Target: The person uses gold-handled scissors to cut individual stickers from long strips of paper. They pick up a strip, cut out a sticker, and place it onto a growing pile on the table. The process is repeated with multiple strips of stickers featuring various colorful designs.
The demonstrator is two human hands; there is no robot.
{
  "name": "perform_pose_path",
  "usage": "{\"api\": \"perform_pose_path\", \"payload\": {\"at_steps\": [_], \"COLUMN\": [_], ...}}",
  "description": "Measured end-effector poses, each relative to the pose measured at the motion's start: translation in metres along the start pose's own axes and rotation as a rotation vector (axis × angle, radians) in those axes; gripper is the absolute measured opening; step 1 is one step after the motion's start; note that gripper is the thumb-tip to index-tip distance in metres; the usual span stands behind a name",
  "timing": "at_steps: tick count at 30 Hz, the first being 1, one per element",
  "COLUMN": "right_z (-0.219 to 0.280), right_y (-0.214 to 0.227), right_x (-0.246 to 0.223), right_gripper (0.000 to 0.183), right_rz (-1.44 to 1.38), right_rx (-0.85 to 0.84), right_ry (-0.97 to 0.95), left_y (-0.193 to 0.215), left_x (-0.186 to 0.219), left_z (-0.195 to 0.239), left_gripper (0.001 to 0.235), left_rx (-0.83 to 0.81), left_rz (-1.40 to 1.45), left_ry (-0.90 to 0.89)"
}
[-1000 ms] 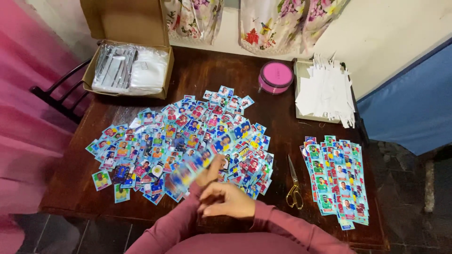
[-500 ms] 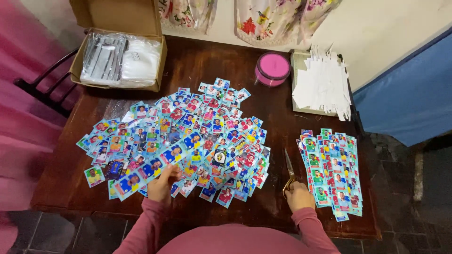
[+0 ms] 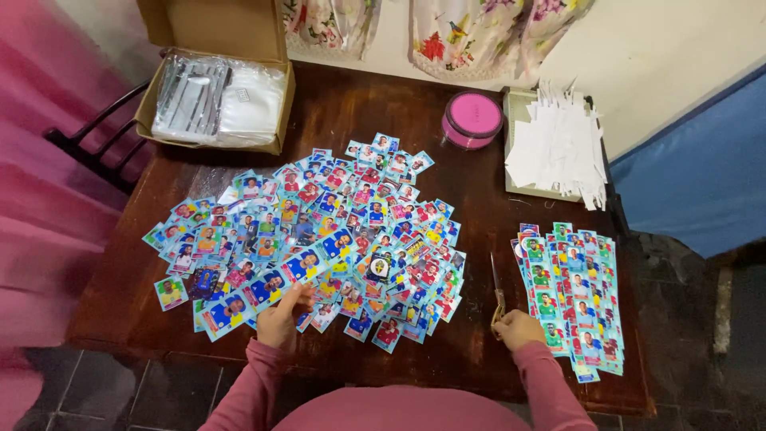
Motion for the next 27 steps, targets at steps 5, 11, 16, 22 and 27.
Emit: {"api": "perform_pose_path", "payload": {"at_steps": [5,11,16,22,27], "right_z": [-0.009,0.03,0.073,0.093,0.073], "right_y": [-0.036,0.005,0.047,0.074,0.065], "right_x": [0.015,-0.056,-0.105,-0.095,-0.088], "right_gripper": [0.024,0.032,0.031,0.031,0.03], "right_rz": [-0.785,-0.904,-0.739,-0.757,-0.778], "right_rx": [-0.324,-0.461,-0.696,-0.888,-0.92], "right_ry": [0.046,0.409,0.72,0.709,0.684], "left_y": [-0.024,-0.114,-0.185,-0.262,-0.282], "left_x": [-0.007,-0.038,-0.111,-0.115,-0.13], "left_z": [0.006,0.022,0.04,0.094,0.094], "left_gripper": [0.031,0.034,0.036,0.045,0.044], "left_rx": [0.012,-0.055,-0.09,-0.193,-0.171], "left_rz": [0.049,0.206,0.4,0.45,0.454], "left_ry": [0.002,0.02,0.024,0.038,0.036]}}
Point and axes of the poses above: each hand's wrist, its own z-axis away from the middle knuckle, its own y-axis out of the back of the hand, x = y × z, the point moved 10 cm from there along -z, towards the middle knuckle, and after that the axes turned 2 degrees about z, right-handed, at the moved point
